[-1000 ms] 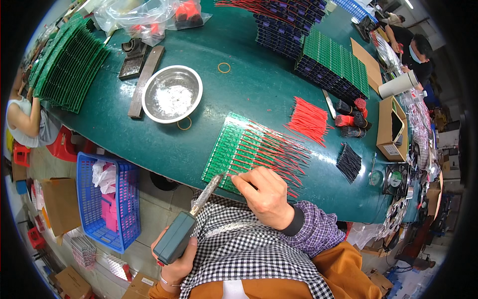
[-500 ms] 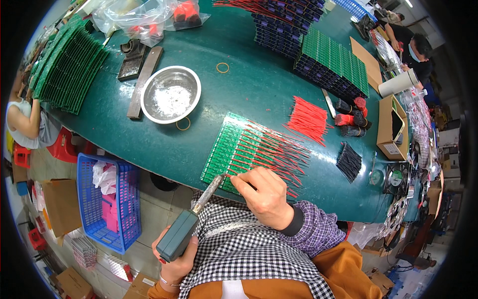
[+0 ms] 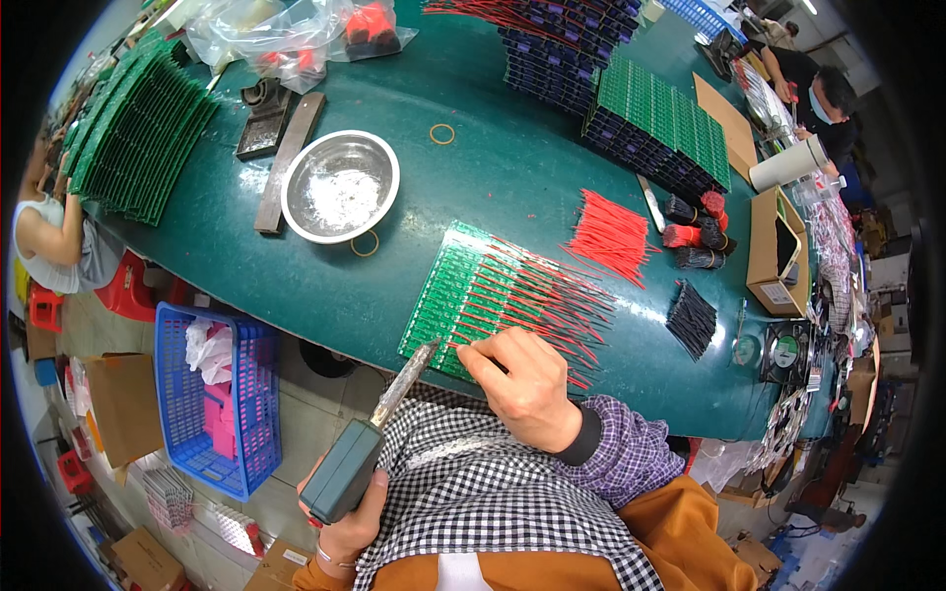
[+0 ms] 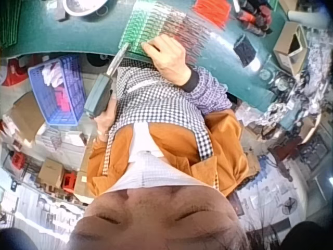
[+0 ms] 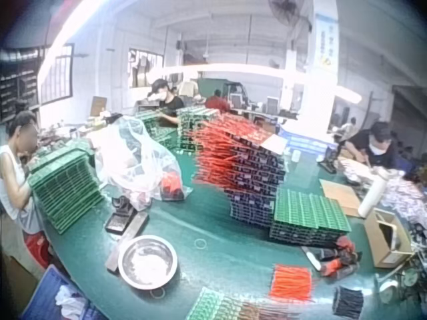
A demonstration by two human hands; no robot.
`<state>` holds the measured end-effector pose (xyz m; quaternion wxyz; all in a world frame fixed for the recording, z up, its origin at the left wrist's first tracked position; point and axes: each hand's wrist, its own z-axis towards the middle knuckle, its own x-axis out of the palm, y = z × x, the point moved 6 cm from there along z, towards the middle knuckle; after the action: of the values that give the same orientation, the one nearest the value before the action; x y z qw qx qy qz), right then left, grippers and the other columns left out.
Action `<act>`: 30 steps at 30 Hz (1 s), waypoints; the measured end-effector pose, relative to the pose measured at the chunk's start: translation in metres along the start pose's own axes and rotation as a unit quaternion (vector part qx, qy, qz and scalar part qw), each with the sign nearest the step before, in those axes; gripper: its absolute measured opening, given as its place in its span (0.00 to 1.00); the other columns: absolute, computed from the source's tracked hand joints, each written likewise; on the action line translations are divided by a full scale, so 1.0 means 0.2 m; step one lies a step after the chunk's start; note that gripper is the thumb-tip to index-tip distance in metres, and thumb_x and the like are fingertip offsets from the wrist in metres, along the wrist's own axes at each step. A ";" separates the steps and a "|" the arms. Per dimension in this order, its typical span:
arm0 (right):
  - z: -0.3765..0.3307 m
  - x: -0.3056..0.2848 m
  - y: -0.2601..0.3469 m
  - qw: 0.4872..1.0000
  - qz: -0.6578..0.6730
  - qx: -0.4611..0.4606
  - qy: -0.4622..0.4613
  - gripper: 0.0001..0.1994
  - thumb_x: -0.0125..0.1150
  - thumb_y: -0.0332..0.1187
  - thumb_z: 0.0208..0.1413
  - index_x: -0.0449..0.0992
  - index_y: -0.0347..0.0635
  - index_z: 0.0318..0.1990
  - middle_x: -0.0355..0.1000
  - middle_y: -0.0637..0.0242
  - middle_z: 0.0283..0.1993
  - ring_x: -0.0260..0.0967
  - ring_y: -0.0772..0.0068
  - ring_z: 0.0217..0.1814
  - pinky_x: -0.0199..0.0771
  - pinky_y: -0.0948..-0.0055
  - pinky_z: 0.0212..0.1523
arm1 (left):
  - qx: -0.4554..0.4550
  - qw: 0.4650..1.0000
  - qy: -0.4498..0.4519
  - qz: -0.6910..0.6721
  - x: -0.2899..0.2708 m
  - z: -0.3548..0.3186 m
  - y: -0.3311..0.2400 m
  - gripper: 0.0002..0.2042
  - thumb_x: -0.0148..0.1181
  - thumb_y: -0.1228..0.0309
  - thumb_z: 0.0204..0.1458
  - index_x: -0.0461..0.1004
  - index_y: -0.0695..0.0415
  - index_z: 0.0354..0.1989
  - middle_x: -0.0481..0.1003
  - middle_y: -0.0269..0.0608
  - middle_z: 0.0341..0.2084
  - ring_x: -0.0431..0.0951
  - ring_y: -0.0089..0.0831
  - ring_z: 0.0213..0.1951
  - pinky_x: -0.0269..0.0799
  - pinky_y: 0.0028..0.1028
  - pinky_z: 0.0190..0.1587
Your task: The person aligns red wires onto a circuit board panel by hand and solders them using a soldering gun.
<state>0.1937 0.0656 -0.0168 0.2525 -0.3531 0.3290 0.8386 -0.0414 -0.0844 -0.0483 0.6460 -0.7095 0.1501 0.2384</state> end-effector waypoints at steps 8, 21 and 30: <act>-0.01 0.01 0.00 1.000 0.004 0.002 -0.002 0.13 0.71 0.22 0.43 0.84 0.41 0.40 0.76 0.69 0.34 0.75 0.67 0.33 0.75 0.67 0.32 | 0.053 0.995 -0.079 0.007 0.01 0.04 -0.06 0.10 0.73 0.76 0.48 0.83 0.63 0.38 0.80 0.45 0.29 0.78 0.43 0.25 0.73 0.37 0.31; -0.01 -0.01 0.02 1.000 0.017 -0.010 -0.022 0.12 0.72 0.22 0.44 0.84 0.39 0.39 0.78 0.66 0.38 0.77 0.64 0.38 0.77 0.65 0.37 | 0.055 0.996 -0.011 0.062 0.00 -0.03 -0.03 0.15 0.70 0.78 0.57 0.82 0.67 0.52 0.84 0.43 0.43 0.83 0.31 0.41 0.78 0.29 0.46; -0.03 0.01 0.02 0.999 0.034 -0.008 -0.008 0.13 0.71 0.22 0.44 0.84 0.39 0.40 0.78 0.66 0.38 0.79 0.64 0.39 0.78 0.66 0.38 | 0.000 0.999 -0.050 0.007 0.01 0.00 -0.02 0.10 0.73 0.77 0.46 0.83 0.64 0.38 0.82 0.46 0.31 0.81 0.44 0.30 0.77 0.36 0.35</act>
<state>0.1930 0.0595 -0.0205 0.2242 -0.3367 0.3319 0.8522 -0.0378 -0.0832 -0.0448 0.6512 -0.6953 0.1231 0.2781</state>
